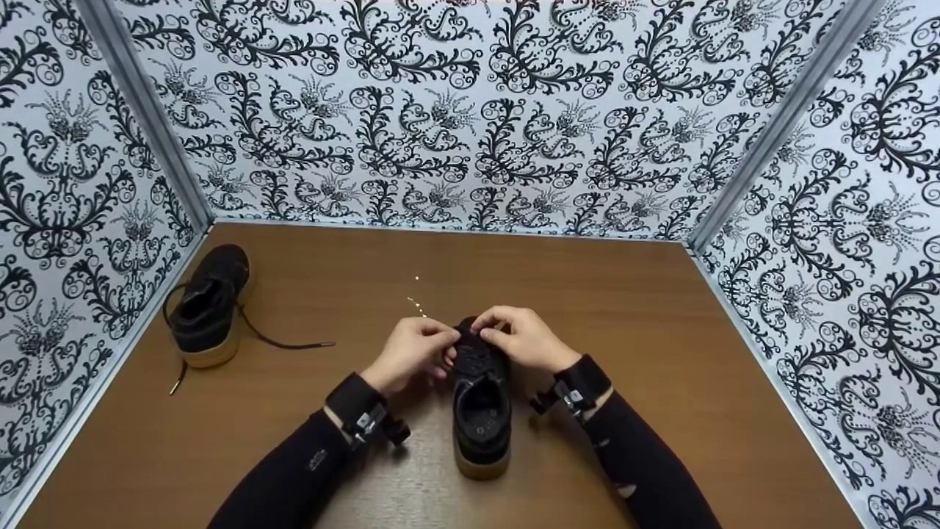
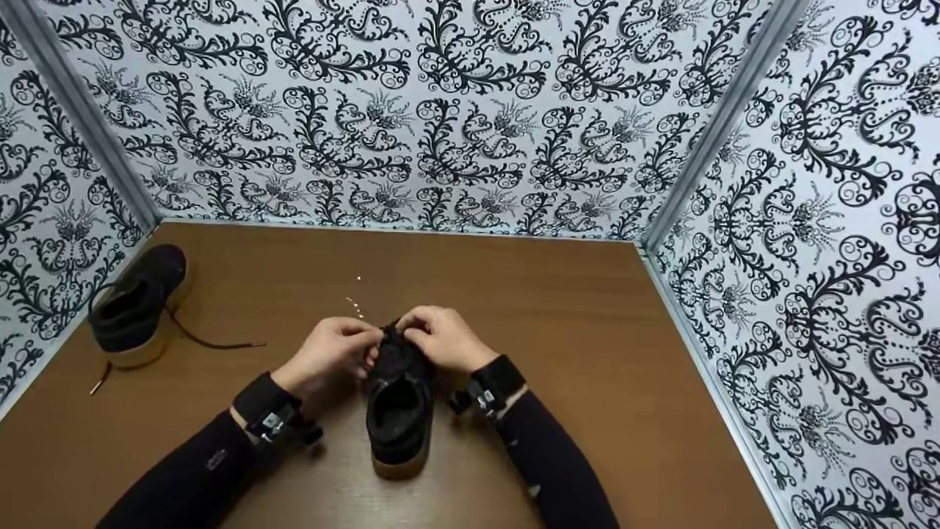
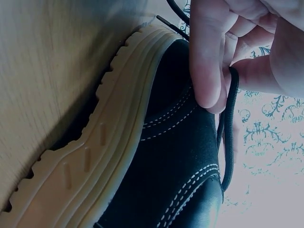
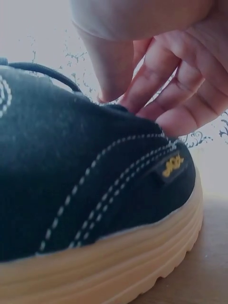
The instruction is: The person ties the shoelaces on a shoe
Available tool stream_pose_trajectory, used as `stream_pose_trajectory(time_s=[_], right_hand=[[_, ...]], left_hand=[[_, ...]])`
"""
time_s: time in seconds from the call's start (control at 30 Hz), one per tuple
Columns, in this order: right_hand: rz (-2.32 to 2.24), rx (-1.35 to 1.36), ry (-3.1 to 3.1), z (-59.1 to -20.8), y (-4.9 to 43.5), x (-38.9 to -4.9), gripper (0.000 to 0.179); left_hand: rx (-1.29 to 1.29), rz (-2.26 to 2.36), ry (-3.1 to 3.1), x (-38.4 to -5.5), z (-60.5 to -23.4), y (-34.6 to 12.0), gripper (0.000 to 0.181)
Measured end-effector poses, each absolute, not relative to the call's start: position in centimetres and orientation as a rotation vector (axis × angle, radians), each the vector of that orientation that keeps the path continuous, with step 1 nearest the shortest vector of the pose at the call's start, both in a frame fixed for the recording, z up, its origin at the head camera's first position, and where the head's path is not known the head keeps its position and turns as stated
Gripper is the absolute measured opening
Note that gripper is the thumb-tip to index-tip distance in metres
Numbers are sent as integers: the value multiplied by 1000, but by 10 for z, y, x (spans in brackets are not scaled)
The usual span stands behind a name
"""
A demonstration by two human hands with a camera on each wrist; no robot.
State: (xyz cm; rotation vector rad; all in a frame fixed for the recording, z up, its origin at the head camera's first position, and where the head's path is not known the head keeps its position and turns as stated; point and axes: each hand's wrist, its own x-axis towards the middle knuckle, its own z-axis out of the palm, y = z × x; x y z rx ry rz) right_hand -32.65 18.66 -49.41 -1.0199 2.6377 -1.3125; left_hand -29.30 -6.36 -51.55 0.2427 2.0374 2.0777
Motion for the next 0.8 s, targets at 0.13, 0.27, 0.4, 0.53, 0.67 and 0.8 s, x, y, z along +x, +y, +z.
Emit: stream_pose_trajectory(time_s=[0.13,0.27,0.4,0.53,0.67,0.8], right_hand=[[-1287,-1037,2631,-489,189,-325,12],[-1251,-1071,2640,-482,192,-321,11],[-1219,-1137,2657,-474,194,-317,10],[-1198,-1273,2631,-465,195,-312,10],[-1111,-1413,2575,-460,194,-307,12],[-998,-1484,2519,-459,191,-303,14]], left_hand=[[243,2077,2044,-293,-515,-63,23],[241,2089,2028,-294,-514,-63,23],[238,2096,2022,-295,-513,-64,24],[242,2092,2036,-295,-512,-64,24],[244,2076,2045,-295,-513,-66,23],[247,2063,2052,-295,-513,-66,23]])
